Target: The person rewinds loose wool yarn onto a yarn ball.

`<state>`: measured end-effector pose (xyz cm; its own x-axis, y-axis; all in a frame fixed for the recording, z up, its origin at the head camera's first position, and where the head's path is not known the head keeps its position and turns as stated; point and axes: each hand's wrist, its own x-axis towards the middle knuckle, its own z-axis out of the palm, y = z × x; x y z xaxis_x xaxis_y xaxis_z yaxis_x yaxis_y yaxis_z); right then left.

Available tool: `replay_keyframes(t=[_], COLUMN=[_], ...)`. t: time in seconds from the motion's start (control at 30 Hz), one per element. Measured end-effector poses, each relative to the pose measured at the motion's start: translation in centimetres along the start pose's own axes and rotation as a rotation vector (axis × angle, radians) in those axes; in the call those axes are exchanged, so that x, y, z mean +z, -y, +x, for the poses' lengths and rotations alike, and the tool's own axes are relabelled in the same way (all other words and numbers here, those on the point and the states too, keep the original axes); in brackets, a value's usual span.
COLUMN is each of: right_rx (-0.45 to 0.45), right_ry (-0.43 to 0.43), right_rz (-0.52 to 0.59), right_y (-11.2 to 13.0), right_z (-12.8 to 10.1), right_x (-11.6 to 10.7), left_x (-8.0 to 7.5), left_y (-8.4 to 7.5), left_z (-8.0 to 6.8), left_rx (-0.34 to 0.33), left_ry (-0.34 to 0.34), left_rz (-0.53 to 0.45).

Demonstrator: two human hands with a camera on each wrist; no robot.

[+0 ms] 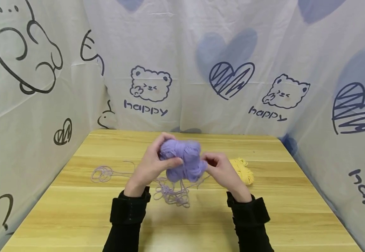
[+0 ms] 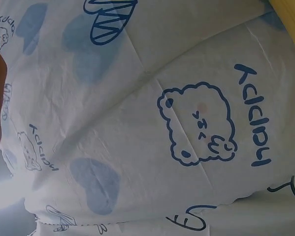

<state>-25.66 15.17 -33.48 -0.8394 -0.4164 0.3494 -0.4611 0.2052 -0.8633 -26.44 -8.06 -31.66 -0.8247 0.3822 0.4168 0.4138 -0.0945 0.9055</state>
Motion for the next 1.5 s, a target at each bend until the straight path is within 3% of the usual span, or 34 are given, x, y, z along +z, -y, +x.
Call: replay_keyframes(t=[0.13, 0.27, 0.33, 0.43, 0.5, 0.6, 0.7, 0.83, 1.0, 1.17, 1.3, 1.5], right_rx=[0.051, 0.092, 0.104, 0.084, 0.049, -0.033, -0.106, -0.136, -0.070, -0.038, -0.052, -0.022], right_ry=[0.094, 0.160, 0.163, 0.156, 0.162, 0.178, 0.165, 0.071, -0.089, -0.183, -0.159, -0.067], right_rz=[-0.030, -0.063, -0.074, -0.096, -0.092, -0.067, -0.014, 0.042, 0.056, 0.025, 0.027, 0.079], right_y=[-0.1, 0.0, 0.2, 0.7, 1.3, 2.2, 3.0, 3.5, 3.4, 2.3, 1.1, 0.0], right_z=[0.2, 0.1, -0.1, -0.4, -0.9, -1.6, -2.2, -2.4, -2.3, -1.4, -0.5, 0.1], right_x=[0.6, 1.0, 1.0, 0.8, 0.5, 0.0, -0.4, -1.0, -1.5, -1.3, -0.8, 0.0], left_x=[-0.1, -0.2, -0.2, -0.1, -0.1, 0.1, 0.3, 0.5, 0.5, 0.3, 0.0, -0.3], left_y=[0.0, 0.1, 0.1, 0.3, 0.4, 0.7, 1.0, 1.2, 1.4, 1.3, 0.9, 0.1], left_z=[0.2, 0.5, 0.6, 0.7, 0.9, 1.0, 1.0, 1.0, 0.8, 0.4, 0.1, -0.1], left_rx=[-0.014, -0.020, -0.024, -0.029, -0.026, -0.012, 0.015, 0.041, 0.074, 0.086, 0.062, 0.011], left_ry=[-0.181, -0.327, -0.372, -0.398, -0.384, -0.312, -0.195, -0.008, 0.165, 0.308, 0.314, 0.138], left_rz=[-0.103, -0.146, -0.132, -0.035, 0.057, 0.194, 0.303, 0.380, 0.409, 0.310, 0.193, 0.049])
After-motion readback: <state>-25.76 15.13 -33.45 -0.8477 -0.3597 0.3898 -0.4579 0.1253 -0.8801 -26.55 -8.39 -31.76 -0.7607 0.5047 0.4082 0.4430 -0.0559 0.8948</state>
